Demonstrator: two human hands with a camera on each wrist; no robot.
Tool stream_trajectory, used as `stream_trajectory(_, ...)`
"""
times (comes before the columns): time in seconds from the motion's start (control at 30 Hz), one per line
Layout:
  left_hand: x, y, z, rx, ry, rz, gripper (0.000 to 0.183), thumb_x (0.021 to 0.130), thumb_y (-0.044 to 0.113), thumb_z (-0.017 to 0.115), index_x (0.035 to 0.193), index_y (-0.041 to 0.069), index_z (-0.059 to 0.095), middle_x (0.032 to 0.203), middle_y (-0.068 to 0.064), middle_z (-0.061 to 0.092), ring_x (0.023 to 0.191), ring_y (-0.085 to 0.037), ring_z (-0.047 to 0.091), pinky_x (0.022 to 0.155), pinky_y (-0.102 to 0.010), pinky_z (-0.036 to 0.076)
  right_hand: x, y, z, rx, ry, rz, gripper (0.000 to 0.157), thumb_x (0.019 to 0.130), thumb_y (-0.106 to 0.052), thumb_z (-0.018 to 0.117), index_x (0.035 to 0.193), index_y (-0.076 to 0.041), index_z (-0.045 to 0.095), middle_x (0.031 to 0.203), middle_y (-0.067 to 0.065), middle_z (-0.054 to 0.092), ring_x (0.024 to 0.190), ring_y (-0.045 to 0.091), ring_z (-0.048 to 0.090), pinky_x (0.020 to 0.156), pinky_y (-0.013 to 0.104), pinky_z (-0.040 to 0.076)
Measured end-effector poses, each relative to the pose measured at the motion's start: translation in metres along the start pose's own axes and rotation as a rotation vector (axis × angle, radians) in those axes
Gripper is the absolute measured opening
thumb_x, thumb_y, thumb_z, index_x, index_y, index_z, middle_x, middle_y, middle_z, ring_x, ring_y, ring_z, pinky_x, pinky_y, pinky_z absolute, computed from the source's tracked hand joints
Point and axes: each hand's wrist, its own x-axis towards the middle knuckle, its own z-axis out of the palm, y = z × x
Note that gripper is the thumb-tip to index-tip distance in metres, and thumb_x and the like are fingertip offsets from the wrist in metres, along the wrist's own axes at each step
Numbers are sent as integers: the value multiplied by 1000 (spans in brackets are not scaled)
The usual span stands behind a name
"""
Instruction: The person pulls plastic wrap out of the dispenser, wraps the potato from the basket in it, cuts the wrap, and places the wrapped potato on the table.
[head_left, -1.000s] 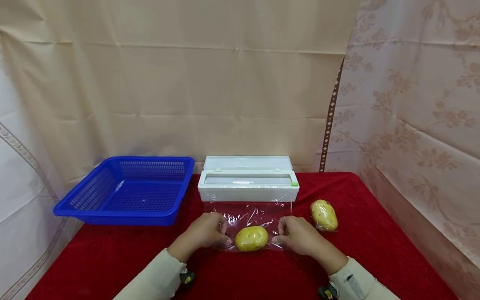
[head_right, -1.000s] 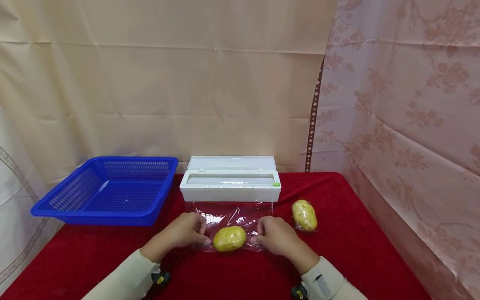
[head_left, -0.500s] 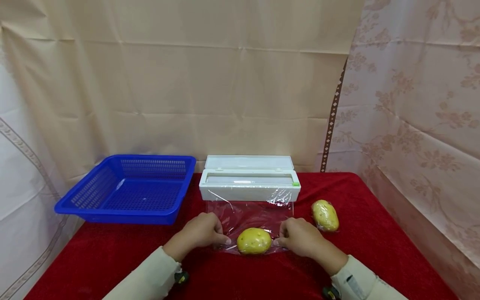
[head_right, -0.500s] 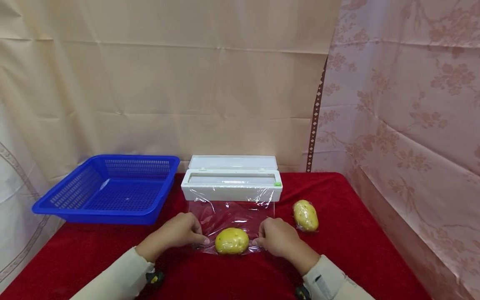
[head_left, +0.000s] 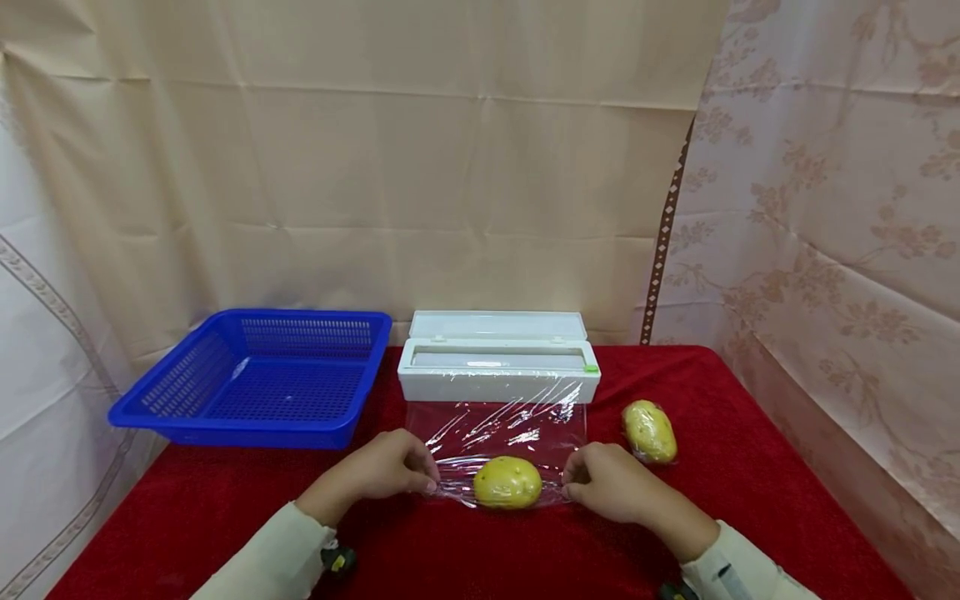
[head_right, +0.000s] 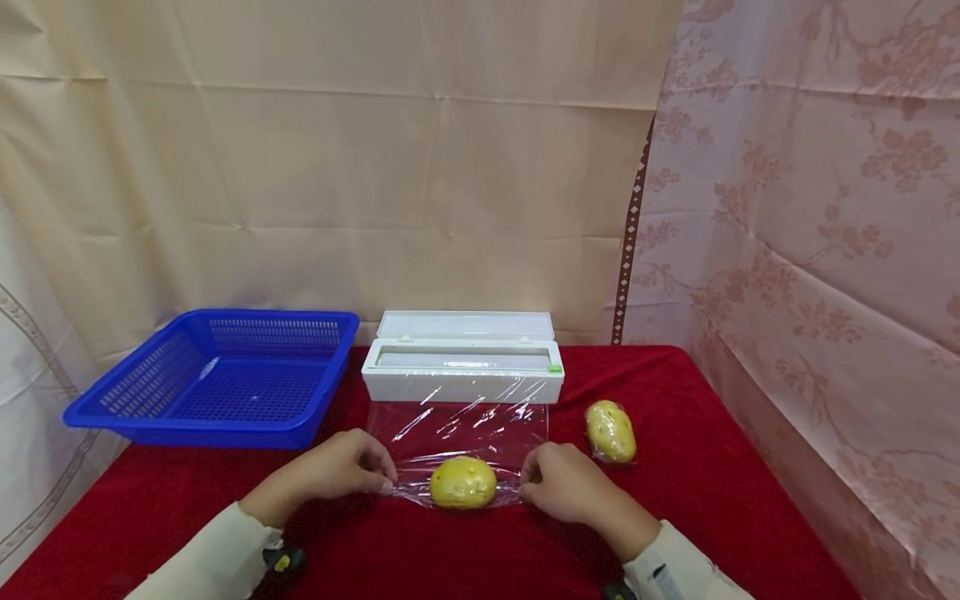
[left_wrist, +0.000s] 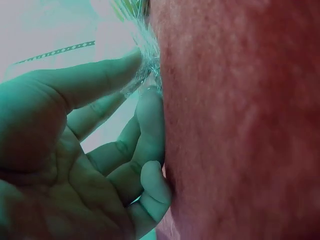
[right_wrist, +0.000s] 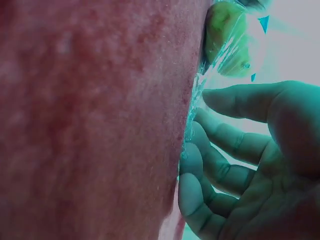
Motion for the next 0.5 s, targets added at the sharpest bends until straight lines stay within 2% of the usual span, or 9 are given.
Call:
stream_trajectory(0.13,-3,0,2,38,21,-17,11,81,12,87,82,19,79,65,7,65,61,-6,55,54,-25,44,-3,2,-1,29,-6,-21,12,82,-19,85,81,-22,73,66,-14,63,62,2,55,62,24,45)
stream_trajectory(0.3,-2,5,6,85,52,-18,16,77,12,90,78,19,75,63,8,60,61,-8,54,53,-25,43,-5,2,0,5,12,-30,14,81,-18,86,81,-22,72,63,-14,60,59,2,52,59,24,44)
stream_trajectory(0.4,-3,5,5,71,39,-1,16,77,11,89,79,19,75,65,8,61,62,-8,54,54,-25,43,-5,1,1,-18,18,-35,14,82,-20,84,80,-23,71,62,-14,58,59,1,51,58,24,43)
stream_trajectory(0.5,-5,2,1,14,12,20,13,80,10,87,83,17,76,67,7,62,64,-7,55,55,-24,44,-5,1,0,-21,27,-44,13,84,-20,83,81,-25,71,65,-16,59,61,0,52,61,24,45)
